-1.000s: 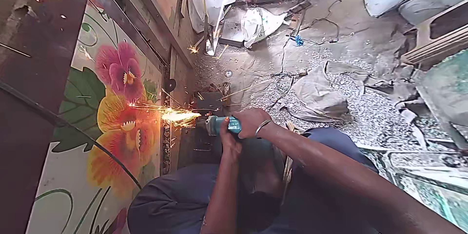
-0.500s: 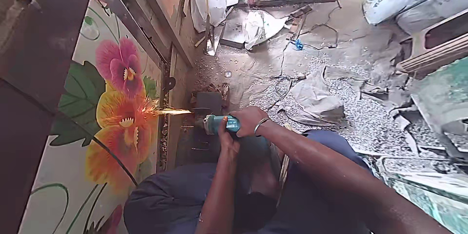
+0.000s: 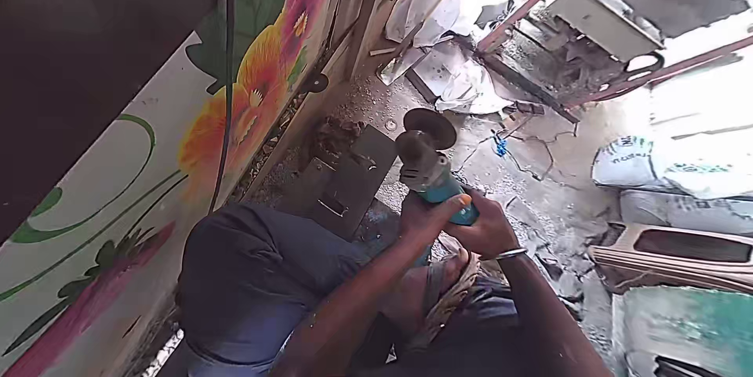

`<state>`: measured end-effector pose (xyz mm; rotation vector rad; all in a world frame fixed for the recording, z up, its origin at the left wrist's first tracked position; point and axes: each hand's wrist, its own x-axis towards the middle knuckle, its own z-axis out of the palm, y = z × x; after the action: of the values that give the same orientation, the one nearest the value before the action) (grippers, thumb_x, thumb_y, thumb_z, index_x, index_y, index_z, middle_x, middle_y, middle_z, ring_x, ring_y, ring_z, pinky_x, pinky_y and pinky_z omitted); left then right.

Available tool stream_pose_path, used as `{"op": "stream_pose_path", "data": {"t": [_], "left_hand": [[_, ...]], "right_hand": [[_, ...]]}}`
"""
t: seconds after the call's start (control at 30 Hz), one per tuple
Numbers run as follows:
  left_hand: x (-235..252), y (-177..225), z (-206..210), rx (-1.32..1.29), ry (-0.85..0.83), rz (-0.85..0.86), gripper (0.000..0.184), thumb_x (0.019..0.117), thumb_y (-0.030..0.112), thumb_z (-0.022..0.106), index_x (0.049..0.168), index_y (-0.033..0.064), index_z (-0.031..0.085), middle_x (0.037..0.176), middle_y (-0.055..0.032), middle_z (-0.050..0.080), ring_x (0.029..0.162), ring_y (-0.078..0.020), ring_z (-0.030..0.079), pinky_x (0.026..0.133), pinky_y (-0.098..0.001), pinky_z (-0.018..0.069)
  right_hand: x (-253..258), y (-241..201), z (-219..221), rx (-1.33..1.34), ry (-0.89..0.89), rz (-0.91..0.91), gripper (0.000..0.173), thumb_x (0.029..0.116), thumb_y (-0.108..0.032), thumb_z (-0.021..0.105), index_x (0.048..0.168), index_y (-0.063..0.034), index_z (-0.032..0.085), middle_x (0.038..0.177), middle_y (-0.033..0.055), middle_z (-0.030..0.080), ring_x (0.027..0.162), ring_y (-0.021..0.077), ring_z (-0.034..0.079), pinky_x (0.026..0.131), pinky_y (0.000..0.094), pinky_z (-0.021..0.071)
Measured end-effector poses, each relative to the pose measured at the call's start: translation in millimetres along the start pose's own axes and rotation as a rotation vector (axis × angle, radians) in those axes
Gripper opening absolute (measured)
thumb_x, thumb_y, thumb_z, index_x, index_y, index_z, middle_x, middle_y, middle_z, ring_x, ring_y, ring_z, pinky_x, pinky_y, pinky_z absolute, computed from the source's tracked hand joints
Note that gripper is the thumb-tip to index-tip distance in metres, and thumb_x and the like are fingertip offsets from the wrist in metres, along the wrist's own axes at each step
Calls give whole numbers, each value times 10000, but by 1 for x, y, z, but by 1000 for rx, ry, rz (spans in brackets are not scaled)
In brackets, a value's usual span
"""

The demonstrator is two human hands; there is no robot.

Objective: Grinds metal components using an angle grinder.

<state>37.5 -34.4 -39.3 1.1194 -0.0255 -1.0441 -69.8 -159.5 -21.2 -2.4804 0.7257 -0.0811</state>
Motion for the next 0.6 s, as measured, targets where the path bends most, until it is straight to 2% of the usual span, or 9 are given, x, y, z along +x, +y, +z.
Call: {"op": "stream_pose_path", "data": {"t": [0.1, 0.17, 0.3, 0.37, 0.53, 0.6], "left_hand": [[2, 2, -2, 103, -71, 36, 660, 798, 338, 849, 1275, -28, 579, 1111, -121, 712, 1052, -146, 687, 975, -357, 560], [4, 6, -6, 213, -88, 22, 688, 793, 390, 848, 1283, -14, 583, 1121, -116, 713, 1065, -150, 685, 983, -372, 553], [8, 13, -15, 428, -91, -22, 760, 764, 521, 831, 1282, 19, 594, 1114, -112, 715, 1065, -188, 686, 965, -443, 551], [11, 12, -18, 456, -79, -41, 767, 754, 546, 833, 1270, 29, 601, 1098, -100, 718, 1051, -182, 689, 954, -441, 555], [19, -4, -20, 380, -4, -52, 787, 731, 586, 831, 1254, 40, 614, 1075, -74, 725, 1027, -153, 694, 944, -422, 565], [21, -9, -19, 295, 42, -65, 771, 717, 576, 846, 1228, 43, 624, 1055, -62, 728, 1004, -132, 698, 933, -397, 572]], "right_hand": [[-4, -2, -2, 126, 25, -9, 745, 673, -495, 829, 1255, -56, 673, 1017, 12, 763, 908, 4, 708, 830, 270, 599], [-2, -3, -1, 190, 28, -10, 723, 680, -456, 841, 1243, -37, 667, 1032, 0, 762, 934, -26, 702, 856, 226, 596], [2, -4, 5, 206, 2, -11, 691, 697, -434, 826, 1238, -37, 662, 1029, 0, 757, 935, -18, 700, 851, 233, 594], [4, -4, 8, 211, -15, 12, 690, 693, -426, 831, 1246, -51, 662, 1024, -3, 758, 926, -8, 706, 842, 248, 602], [8, 2, 12, 173, -80, 45, 746, 691, -474, 833, 1291, -65, 657, 1041, 11, 763, 934, 18, 712, 840, 300, 608], [10, 6, 14, 116, -112, 42, 774, 695, -499, 816, 1324, -80, 649, 1021, 23, 766, 903, 53, 722, 806, 346, 611]]}}
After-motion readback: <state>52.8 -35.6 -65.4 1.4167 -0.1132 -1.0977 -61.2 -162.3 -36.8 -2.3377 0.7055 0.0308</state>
